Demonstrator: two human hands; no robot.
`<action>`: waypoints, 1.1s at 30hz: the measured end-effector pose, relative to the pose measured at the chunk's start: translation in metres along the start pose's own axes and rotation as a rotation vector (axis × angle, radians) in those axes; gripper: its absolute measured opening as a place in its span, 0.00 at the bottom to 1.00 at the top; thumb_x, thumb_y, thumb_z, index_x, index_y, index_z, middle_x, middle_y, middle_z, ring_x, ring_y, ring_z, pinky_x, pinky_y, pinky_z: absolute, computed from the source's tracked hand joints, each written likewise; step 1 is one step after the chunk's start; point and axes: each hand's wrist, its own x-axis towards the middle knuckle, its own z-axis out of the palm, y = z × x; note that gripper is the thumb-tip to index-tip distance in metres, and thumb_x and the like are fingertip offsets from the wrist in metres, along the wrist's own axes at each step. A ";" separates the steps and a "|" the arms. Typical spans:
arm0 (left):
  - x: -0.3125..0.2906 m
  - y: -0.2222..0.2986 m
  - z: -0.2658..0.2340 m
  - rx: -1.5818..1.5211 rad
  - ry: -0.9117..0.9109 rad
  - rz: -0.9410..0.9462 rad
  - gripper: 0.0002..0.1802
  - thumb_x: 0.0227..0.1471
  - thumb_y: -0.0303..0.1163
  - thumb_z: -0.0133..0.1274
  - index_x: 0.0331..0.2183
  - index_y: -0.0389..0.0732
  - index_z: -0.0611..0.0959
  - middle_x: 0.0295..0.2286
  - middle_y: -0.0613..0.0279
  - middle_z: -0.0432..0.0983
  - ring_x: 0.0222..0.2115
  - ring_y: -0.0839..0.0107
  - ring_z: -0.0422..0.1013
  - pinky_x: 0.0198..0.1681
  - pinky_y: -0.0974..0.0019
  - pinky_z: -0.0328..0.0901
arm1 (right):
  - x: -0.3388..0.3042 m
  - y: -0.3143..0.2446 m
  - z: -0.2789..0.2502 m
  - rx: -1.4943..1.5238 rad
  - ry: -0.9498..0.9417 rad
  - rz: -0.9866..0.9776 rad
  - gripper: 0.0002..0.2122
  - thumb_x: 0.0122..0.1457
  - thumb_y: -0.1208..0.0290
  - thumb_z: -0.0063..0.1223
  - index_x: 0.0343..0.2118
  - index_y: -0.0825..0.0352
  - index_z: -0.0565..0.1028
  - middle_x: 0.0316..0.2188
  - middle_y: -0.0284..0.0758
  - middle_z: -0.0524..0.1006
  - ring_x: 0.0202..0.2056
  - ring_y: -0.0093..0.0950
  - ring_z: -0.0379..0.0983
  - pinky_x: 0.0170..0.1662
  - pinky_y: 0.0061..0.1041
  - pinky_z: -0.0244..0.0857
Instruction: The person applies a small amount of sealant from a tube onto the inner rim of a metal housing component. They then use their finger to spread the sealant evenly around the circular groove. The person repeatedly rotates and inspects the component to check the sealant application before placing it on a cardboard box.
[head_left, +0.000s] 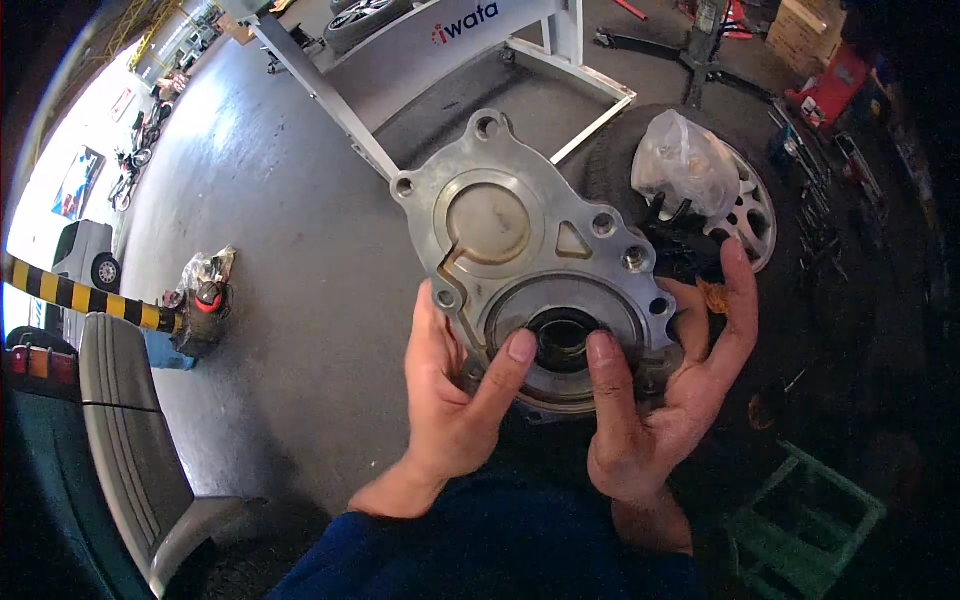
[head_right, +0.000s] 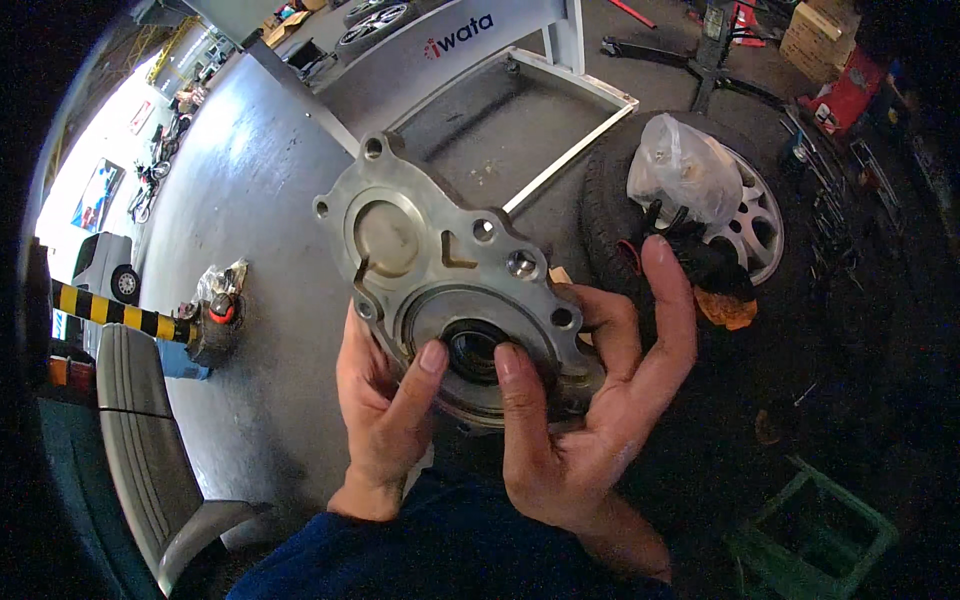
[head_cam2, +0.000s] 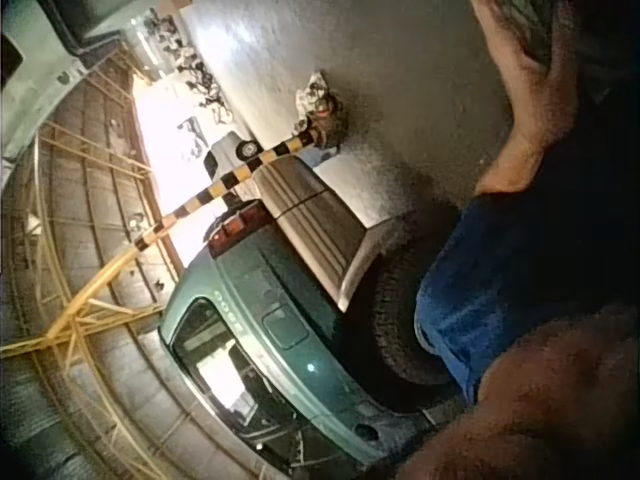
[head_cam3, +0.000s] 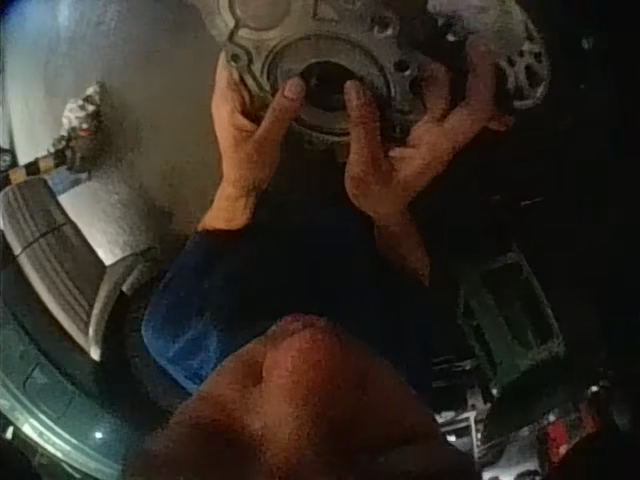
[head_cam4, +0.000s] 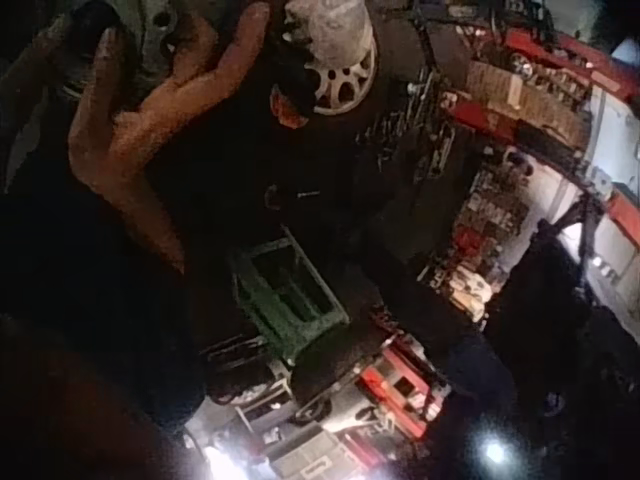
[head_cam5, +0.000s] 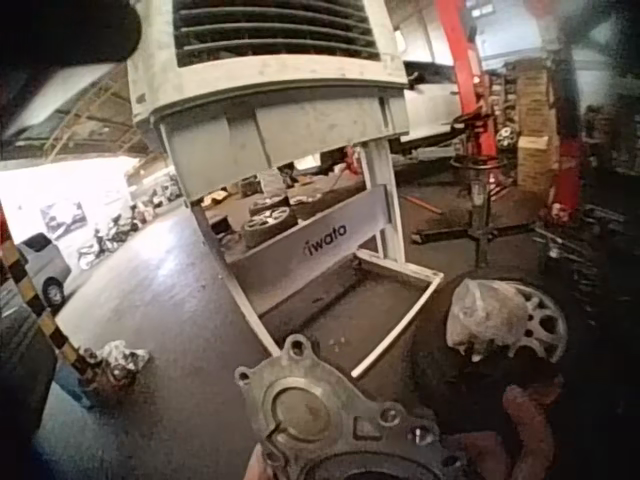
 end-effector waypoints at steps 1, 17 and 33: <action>-0.001 0.000 0.001 0.028 0.000 0.025 0.29 0.58 0.21 0.52 0.57 0.33 0.59 0.49 0.52 0.69 0.51 0.68 0.67 0.56 0.65 0.61 | 0.001 -0.001 0.000 0.016 0.002 0.016 0.42 0.54 0.81 0.57 0.66 0.71 0.41 0.58 0.46 0.57 0.51 0.31 0.64 0.54 0.29 0.62; 0.003 -0.010 0.021 0.114 -0.021 0.242 0.29 0.55 0.19 0.54 0.55 0.32 0.59 0.48 0.52 0.69 0.48 0.69 0.69 0.53 0.67 0.64 | 0.006 -0.004 -0.008 0.035 0.111 0.080 0.45 0.50 0.83 0.61 0.66 0.69 0.41 0.46 0.42 0.67 0.42 0.26 0.69 0.46 0.23 0.66; 0.011 -0.001 0.017 0.152 -0.054 0.143 0.31 0.55 0.21 0.54 0.56 0.33 0.58 0.49 0.53 0.68 0.50 0.68 0.68 0.55 0.65 0.62 | 0.007 0.004 -0.025 0.129 -0.015 0.016 0.52 0.47 0.78 0.64 0.69 0.63 0.38 0.58 0.47 0.59 0.56 0.36 0.62 0.60 0.34 0.60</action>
